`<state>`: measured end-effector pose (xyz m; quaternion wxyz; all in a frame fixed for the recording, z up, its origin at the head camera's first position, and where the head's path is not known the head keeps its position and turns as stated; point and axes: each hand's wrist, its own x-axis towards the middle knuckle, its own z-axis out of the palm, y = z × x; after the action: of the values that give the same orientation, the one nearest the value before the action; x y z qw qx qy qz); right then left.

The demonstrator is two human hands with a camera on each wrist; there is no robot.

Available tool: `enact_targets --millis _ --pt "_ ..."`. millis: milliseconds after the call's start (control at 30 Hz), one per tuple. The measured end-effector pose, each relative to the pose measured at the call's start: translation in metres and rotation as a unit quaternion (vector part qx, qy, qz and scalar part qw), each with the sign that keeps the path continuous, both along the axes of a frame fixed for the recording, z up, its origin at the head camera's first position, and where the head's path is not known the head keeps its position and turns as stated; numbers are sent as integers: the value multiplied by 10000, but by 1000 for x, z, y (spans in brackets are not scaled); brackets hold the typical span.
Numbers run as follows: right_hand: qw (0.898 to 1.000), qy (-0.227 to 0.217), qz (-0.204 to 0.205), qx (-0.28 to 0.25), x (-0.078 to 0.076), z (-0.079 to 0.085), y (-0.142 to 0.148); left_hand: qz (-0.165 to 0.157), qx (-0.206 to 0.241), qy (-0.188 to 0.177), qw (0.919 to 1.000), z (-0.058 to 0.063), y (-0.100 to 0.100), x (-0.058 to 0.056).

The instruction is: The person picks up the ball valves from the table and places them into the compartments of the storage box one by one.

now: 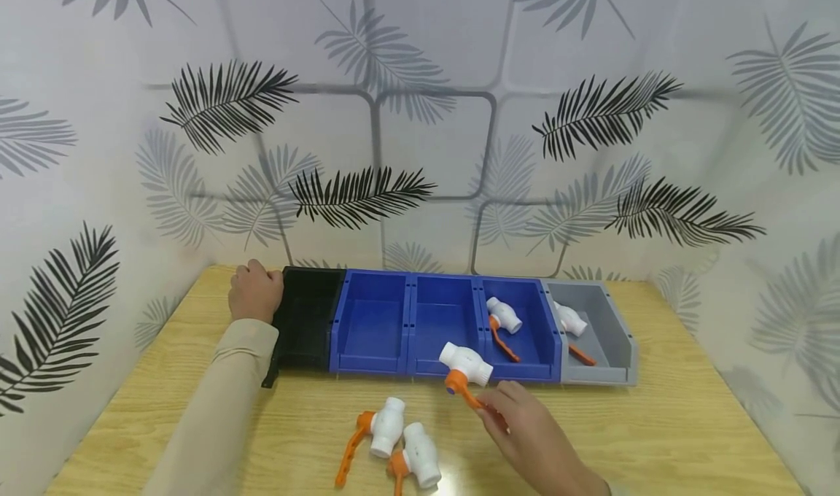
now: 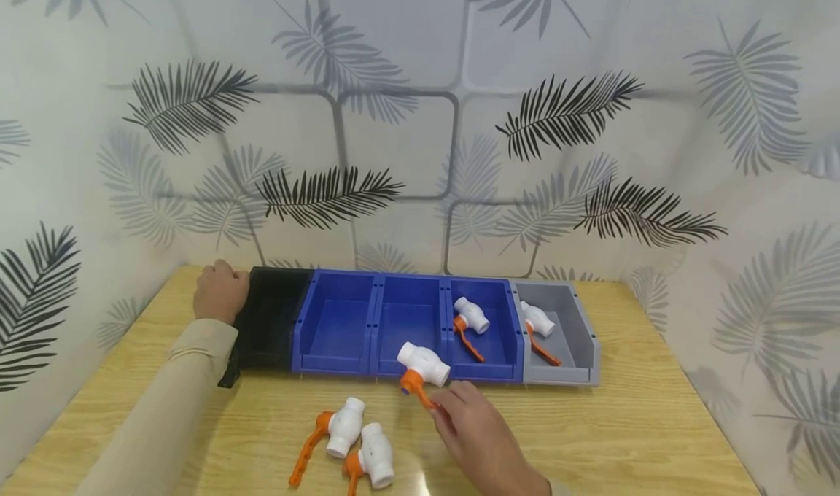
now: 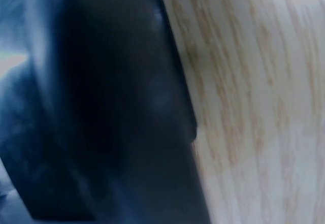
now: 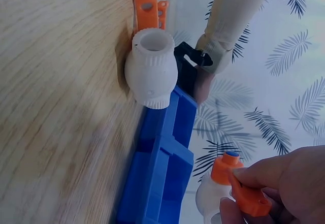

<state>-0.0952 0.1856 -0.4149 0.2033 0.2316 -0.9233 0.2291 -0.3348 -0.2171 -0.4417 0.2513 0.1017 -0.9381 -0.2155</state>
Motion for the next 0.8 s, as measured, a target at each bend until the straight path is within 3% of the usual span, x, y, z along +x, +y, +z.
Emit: enact_targets --millis 333,500,667,800 --pt "9997 235 -21 101 -15 -6 0 54 -72 255 9996 1 2 1" --pt "9991 400 -110 128 -26 -10 -4 7 -382 442 9983 0 4 3" --pt "9985 548 -62 -7 -37 -15 -9 46 -628 691 9956 -5 4 -1" --pt "9982 603 -24 -5 -45 -17 -15 89 -612 692 9957 -8 1 -5"
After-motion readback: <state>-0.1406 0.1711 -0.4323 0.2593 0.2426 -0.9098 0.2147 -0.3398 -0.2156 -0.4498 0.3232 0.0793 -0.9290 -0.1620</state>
